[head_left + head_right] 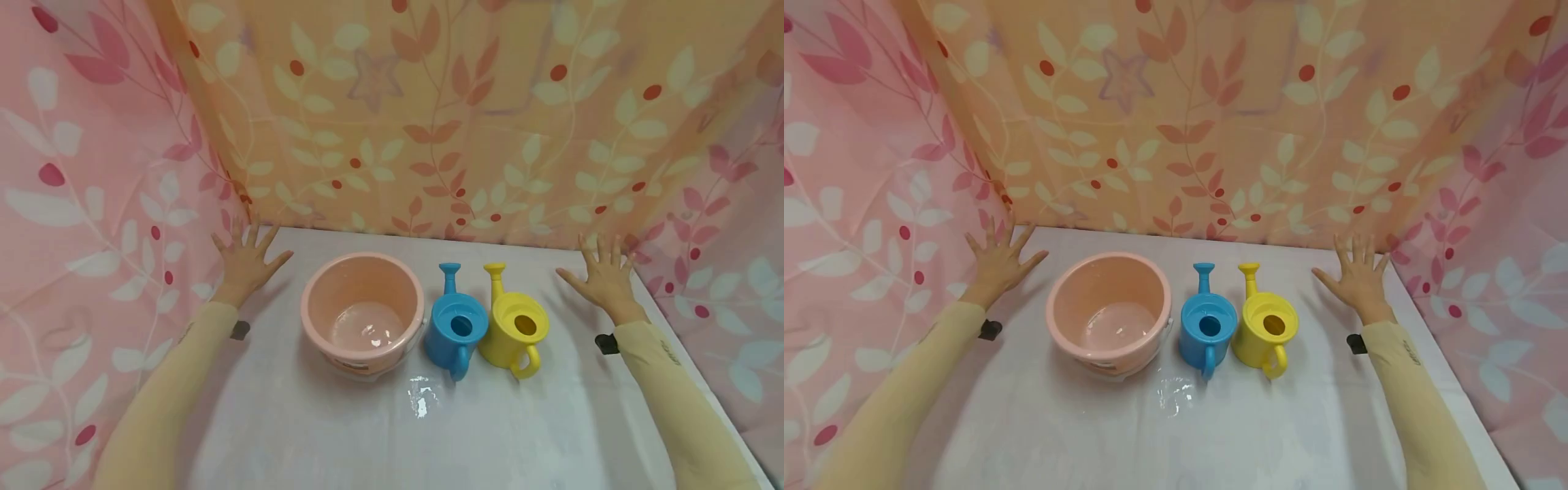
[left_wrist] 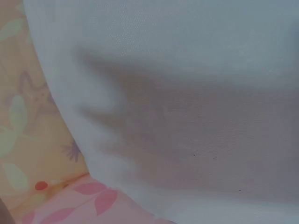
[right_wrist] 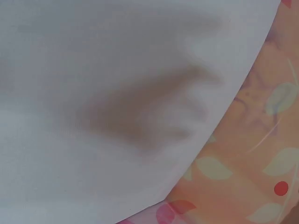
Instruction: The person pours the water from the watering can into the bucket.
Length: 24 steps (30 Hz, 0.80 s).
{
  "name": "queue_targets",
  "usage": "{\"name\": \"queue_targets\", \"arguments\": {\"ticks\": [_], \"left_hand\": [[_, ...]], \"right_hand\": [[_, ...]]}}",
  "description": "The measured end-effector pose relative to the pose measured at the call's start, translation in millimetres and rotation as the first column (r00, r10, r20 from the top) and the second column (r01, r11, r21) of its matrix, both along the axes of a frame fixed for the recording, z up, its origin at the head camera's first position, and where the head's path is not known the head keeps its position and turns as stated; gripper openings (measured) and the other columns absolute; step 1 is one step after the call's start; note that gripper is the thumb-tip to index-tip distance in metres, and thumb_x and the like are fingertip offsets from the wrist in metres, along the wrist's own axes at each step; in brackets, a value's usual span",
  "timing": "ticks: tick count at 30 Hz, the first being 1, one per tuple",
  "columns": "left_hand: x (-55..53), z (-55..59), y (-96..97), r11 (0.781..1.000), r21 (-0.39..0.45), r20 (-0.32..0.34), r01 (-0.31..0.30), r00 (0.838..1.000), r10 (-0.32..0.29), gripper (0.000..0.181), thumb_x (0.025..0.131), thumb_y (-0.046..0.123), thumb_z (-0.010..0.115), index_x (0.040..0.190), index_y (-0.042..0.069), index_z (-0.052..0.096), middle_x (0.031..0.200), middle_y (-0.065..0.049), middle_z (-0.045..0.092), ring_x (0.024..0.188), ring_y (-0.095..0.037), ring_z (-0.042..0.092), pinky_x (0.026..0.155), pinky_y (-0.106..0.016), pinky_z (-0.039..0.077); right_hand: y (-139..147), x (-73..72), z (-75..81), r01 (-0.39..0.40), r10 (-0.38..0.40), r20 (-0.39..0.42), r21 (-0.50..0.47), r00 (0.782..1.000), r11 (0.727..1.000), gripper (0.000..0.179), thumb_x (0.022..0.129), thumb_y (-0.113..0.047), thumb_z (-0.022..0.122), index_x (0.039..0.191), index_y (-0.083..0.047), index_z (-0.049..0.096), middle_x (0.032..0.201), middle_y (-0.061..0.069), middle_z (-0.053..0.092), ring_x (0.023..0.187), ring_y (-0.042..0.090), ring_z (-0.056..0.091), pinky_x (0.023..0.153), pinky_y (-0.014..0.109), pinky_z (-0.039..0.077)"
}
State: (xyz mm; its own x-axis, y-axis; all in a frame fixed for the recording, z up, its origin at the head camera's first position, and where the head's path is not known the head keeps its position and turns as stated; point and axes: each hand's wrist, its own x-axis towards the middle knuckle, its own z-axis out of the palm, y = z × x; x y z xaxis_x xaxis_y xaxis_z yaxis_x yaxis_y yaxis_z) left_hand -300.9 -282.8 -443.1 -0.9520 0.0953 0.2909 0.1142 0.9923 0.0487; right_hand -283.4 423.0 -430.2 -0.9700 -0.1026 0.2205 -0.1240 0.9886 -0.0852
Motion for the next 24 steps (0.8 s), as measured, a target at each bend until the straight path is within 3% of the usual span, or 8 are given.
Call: {"name": "queue_targets", "arguments": {"ticks": [5,10,14,18,21,24], "left_hand": [[9.2,1.0,-6.0,1.0,0.007,0.062,0.028,0.998,-0.028,0.073,0.088,0.065,0.037,0.149,0.032,0.014,0.155,-0.001,-0.016,0.137,-0.032,-0.026,0.095,-0.073,-0.015],[17.0,-1.4,-9.7,0.998,0.046,0.074,0.042,0.996,-0.045,0.072,0.089,0.065,0.037,0.149,0.033,0.013,0.156,-0.002,-0.01,0.137,-0.03,-0.026,0.096,-0.073,-0.014],[22.8,1.2,-6.7,0.996,0.073,0.031,0.049,0.998,-0.052,0.07,0.09,0.063,0.037,0.148,0.03,0.02,0.156,-0.002,-0.005,0.14,-0.03,-0.02,0.098,-0.073,-0.01],[29.5,7.7,1.7,0.988,0.14,-0.021,0.071,0.997,-0.069,0.067,0.091,0.061,0.038,0.148,0.027,0.023,0.156,-0.004,0.002,0.142,-0.032,-0.011,0.099,-0.074,-0.006],[36.0,12.5,8.8,0.973,0.209,-0.057,0.097,0.995,-0.086,0.066,0.091,0.058,0.041,0.147,0.027,0.026,0.155,-0.011,0.011,0.142,-0.035,-0.004,0.1,-0.073,-0.003],[43.8,15.7,16.0,0.954,0.271,-0.096,0.127,0.99,-0.105,0.063,0.091,0.055,0.045,0.145,0.027,0.032,0.153,-0.015,0.019,0.141,-0.037,0.004,0.1,-0.073,0.002]], "right_hand": [[-5.7,1.3,4.1,-0.108,0.101,-0.115,-0.055,0.988,0.993,0.085,0.089,-0.04,0.057,0.15,-0.011,0.006,0.15,0.029,0.005,0.138,0.047,-0.006,0.106,0.065,0.001],[-15.5,10.9,11.0,-0.144,0.128,-0.128,-0.127,0.984,0.981,0.083,0.09,-0.033,0.058,0.149,-0.005,0.007,0.15,0.03,0.007,0.138,0.047,0.004,0.105,0.066,0.01],[-20.4,19.0,16.5,-0.16,0.127,-0.167,-0.202,0.978,0.966,0.076,0.091,-0.028,0.057,0.147,0.001,0.014,0.147,0.032,0.015,0.137,0.047,0.011,0.106,0.064,0.012],[-27.4,29.0,26.6,-0.131,0.088,-0.166,-0.275,0.982,0.953,0.068,0.095,-0.032,0.051,0.147,-0.003,0.019,0.147,0.029,0.021,0.134,0.048,0.018,0.104,0.066,0.015],[-37.7,37.0,34.8,-0.115,0.065,-0.164,-0.319,0.984,0.941,0.062,0.096,-0.034,0.048,0.145,-0.004,0.027,0.144,0.028,0.029,0.128,0.051,0.027,0.098,0.069,0.021],[-51.4,44.3,40.5,-0.15,0.072,-0.221,-0.36,0.973,0.921,0.053,0.096,-0.029,0.05,0.137,0.001,0.038,0.131,0.031,0.041,0.113,0.052,0.041,0.09,0.068,0.033]]}}
